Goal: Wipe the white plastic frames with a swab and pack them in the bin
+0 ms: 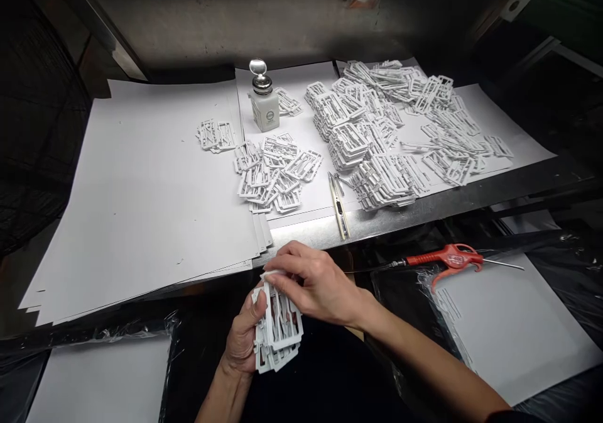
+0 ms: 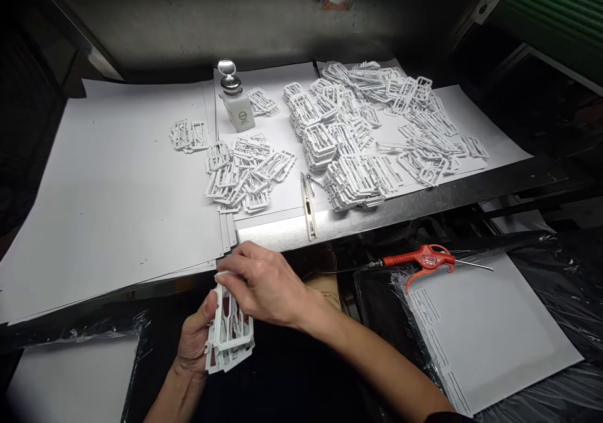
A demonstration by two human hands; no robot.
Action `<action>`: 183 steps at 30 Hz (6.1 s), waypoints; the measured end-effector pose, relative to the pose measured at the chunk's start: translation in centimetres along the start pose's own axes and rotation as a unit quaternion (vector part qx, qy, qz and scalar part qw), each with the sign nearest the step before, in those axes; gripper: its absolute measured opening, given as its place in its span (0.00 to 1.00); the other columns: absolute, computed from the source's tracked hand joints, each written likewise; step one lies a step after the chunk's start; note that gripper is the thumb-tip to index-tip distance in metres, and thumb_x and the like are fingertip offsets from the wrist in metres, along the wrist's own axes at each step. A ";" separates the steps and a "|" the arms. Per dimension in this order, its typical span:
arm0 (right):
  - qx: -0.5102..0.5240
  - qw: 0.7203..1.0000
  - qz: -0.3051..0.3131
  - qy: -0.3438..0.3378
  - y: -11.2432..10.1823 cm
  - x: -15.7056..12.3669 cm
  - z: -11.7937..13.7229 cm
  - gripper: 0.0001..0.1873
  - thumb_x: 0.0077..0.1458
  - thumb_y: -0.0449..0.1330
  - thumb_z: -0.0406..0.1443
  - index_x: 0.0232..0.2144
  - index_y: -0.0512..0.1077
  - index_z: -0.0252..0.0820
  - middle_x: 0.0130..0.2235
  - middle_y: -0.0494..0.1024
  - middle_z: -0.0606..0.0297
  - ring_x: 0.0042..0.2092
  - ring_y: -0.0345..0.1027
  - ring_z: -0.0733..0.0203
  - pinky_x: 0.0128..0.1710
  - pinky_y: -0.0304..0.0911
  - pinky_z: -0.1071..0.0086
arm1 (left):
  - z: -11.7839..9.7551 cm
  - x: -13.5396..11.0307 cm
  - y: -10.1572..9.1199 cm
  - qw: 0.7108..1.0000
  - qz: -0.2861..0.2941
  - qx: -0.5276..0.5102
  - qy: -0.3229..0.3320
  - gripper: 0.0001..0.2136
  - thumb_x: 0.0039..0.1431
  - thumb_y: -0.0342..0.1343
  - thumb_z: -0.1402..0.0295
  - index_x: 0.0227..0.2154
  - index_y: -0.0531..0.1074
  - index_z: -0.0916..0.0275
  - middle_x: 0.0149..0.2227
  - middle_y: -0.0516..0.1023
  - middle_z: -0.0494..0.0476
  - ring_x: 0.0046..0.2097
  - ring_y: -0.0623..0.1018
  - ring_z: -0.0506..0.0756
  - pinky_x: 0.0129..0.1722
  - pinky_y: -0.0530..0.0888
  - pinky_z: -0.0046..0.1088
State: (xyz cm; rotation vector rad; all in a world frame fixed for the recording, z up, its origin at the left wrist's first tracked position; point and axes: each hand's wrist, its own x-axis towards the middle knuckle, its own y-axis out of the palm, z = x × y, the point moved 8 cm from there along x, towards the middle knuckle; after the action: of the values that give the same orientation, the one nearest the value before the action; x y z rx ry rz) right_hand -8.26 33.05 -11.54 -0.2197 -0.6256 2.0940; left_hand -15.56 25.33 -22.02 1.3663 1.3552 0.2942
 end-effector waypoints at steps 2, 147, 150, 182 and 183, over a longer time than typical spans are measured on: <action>-0.025 0.999 -0.002 0.030 -0.4 -0.1 -1.0 0.09 0.57 0.55 0.33 0.37 0.74 0.39 0.36 0.73 0.62 0.34 0.67 0.65 0.35 0.62 0.73 | -0.1 -0.1 0.0 1.000 0.003 0.003 0.002 0.10 0.53 0.60 0.66 0.37 0.74 0.63 0.30 0.79 0.56 0.30 0.78 0.53 0.30 0.76 0.25; -0.051 0.924 0.377 0.039 21.5 -1.0 4.8 0.18 0.59 0.49 0.45 0.42 0.68 0.38 0.25 0.73 0.63 0.23 0.64 0.62 0.24 0.58 0.72 | -9.0 -15.7 -12.5 0.797 -0.475 0.174 0.330 0.25 0.48 0.62 0.62 0.50 0.63 0.57 0.35 0.72 0.54 0.33 0.71 0.54 0.33 0.69 0.28; -0.063 0.908 0.411 0.053 22.6 -1.3 4.7 0.23 0.58 0.50 0.48 0.50 0.66 0.39 0.26 0.74 0.63 0.24 0.67 0.60 0.26 0.61 0.71 | -8.9 -17.0 -15.9 0.792 -0.491 0.125 0.339 0.20 0.48 0.61 0.61 0.44 0.64 0.58 0.32 0.71 0.51 0.29 0.71 0.51 0.29 0.68 0.26; -0.077 0.908 0.310 0.271 19.4 -1.5 -3.5 0.30 0.51 0.54 0.55 0.45 0.69 0.39 0.23 0.64 0.69 0.26 0.59 0.63 0.28 0.57 0.71 | -14.2 -11.0 -26.4 0.677 -0.238 0.696 -0.008 0.13 0.46 0.62 0.64 0.35 0.72 0.63 0.38 0.74 0.57 0.41 0.73 0.58 0.43 0.67 0.41; -0.074 0.910 0.305 0.272 19.3 -1.6 -3.5 0.30 0.51 0.53 0.55 0.45 0.69 0.39 0.23 0.63 0.69 0.26 0.59 0.63 0.28 0.56 0.71 | -14.3 -10.5 -26.3 0.664 -0.217 0.716 -0.023 0.12 0.48 0.61 0.63 0.35 0.72 0.64 0.38 0.74 0.57 0.41 0.73 0.58 0.43 0.67 0.41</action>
State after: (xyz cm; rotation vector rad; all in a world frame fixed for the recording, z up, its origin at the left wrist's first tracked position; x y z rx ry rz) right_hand -20.07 24.10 -24.56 -1.1708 -0.3946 2.4036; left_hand -43.96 16.34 -32.88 2.0928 1.8369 -1.4604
